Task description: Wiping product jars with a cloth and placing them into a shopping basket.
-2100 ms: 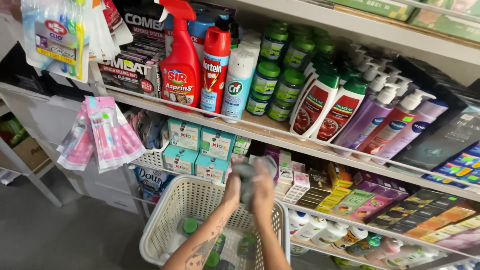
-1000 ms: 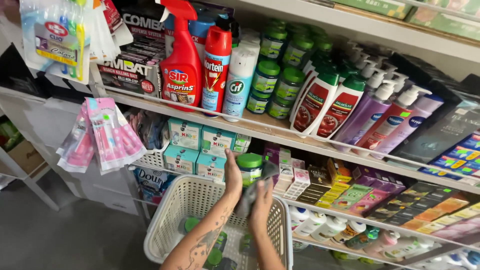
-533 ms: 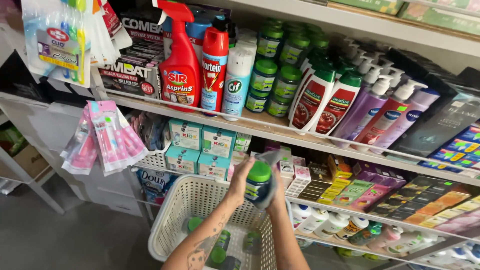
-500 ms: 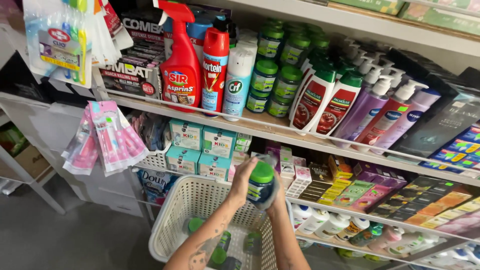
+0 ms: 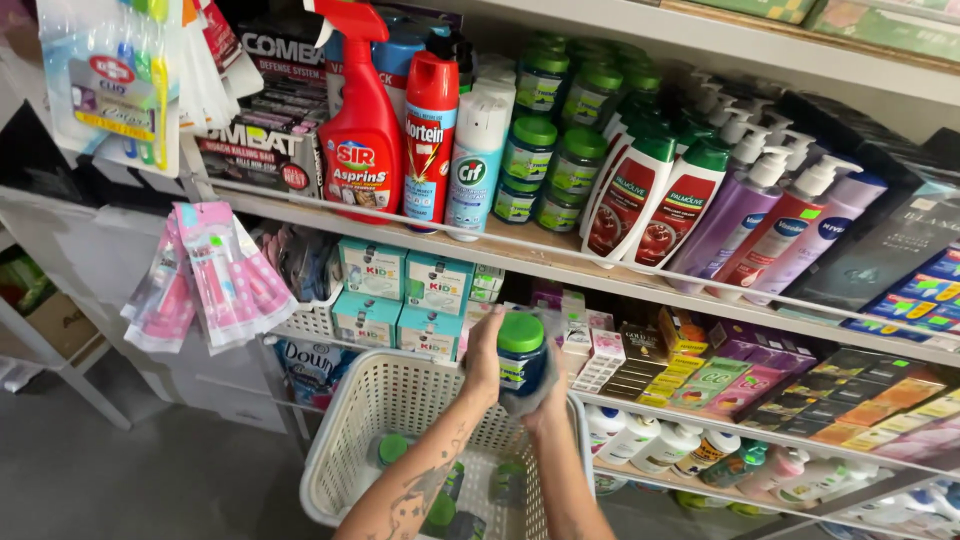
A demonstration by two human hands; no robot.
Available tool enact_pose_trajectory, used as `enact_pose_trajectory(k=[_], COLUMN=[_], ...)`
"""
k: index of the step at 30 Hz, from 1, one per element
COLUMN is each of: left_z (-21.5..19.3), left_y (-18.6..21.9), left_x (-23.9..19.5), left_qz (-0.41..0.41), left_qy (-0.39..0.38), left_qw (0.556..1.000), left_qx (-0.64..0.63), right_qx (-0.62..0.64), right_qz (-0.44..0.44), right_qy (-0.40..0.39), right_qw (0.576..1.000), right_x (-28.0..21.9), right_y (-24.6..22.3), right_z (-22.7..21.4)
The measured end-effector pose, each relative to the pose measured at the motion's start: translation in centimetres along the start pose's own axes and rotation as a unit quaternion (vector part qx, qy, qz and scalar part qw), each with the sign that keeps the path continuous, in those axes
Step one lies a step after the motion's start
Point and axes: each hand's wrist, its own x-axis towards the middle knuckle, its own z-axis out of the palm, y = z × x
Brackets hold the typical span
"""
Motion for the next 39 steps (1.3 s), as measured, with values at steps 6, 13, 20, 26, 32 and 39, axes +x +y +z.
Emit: enact_pose_trajectory(k=[6, 13, 20, 26, 32, 39], left_z=[-1.9, -3.5, -4.9, -5.4, -5.5, -5.8], left_y=[-2.3, 0.3, -2.3, -1.9, 0.3, -0.8], left_x=[1.5, -0.1, 1.2, -0.1, 0.4, 0.1], left_qz=[0.103, 0.112, 0.193, 0.167, 0.151, 0.15], left_qy=[-0.064, -0.25, -0.183, -0.214, -0.187, -0.172], left_qw=[0.98, 0.923, 0.832, 0.786, 0.774, 0.86], left_qx=[0.159, 0.269, 0.487, 0.555, 0.585, 0.456], right_qx=[0.059, -0.129, -0.648, -0.748, -0.722, -0.561], right_qz=[0.002, -0.109, -0.39, -0.28, -0.348, -0.224], right_qy=[0.027, 0.065, 0.003, 0.088, 0.06, 0.11], right_qw=[0.998, 0.983, 0.654, 0.596, 0.595, 0.789], right_x=[-4.1, -3.4, -5.5, 0.0, -3.5, 1.6], right_y=[2.1, -2.4, -2.0, -2.4, 0.5, -0.9], right_z=[3.1, 2.4, 7.3, 5.7, 8.7, 3.3])
